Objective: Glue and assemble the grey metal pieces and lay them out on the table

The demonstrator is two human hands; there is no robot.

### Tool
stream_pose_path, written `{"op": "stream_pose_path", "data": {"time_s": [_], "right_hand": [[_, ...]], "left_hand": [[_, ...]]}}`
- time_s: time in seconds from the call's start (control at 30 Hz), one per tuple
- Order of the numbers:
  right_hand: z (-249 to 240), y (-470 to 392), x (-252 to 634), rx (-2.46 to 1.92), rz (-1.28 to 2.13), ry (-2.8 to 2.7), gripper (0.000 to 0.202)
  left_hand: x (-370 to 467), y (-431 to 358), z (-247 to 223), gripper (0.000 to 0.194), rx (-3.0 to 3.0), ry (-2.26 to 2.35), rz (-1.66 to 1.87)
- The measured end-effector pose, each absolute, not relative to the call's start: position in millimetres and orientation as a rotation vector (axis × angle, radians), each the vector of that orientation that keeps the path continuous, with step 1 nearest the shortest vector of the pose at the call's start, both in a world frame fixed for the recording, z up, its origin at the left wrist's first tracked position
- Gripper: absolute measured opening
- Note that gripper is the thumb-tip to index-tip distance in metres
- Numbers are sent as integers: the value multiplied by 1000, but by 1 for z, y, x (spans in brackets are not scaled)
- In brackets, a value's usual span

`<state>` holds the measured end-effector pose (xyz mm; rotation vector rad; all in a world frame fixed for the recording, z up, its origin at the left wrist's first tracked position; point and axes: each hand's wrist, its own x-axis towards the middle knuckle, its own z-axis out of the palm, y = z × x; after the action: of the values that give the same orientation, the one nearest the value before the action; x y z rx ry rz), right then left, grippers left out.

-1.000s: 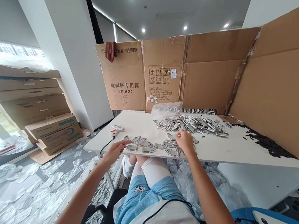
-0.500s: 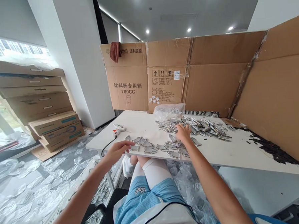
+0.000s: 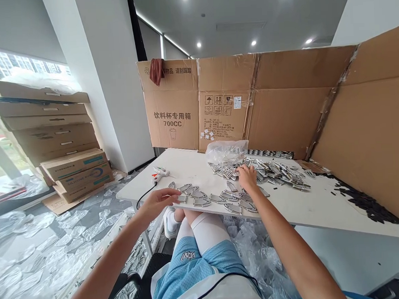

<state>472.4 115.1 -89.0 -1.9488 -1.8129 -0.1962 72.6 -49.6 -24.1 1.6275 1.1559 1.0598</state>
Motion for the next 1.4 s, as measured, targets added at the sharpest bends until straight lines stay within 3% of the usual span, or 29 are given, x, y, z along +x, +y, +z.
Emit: {"op": "stream_pose_path", "data": {"time_s": [0.37, 0.47, 0.57, 0.7, 1.4], "right_hand": [[-64, 43, 449, -1554, 88, -1529, 38], [-64, 6, 419, -1374, 374, -1558, 46], [-57, -25, 387, -1080, 935, -1474, 47], [-43, -49, 356, -971, 1202, -1452, 51], [-25, -81, 326, -809, 1406, -1451, 47]], "left_hand": [[80, -60, -15, 40, 1611, 1099, 1121], [84, -67, -10, 40, 1604, 1085, 1157], [90, -75, -6, 36, 1599, 1050, 1187], [100, -84, -1, 31, 1676, 1039, 1162], [122, -100, 6, 15, 1958, 1111, 1196]]}}
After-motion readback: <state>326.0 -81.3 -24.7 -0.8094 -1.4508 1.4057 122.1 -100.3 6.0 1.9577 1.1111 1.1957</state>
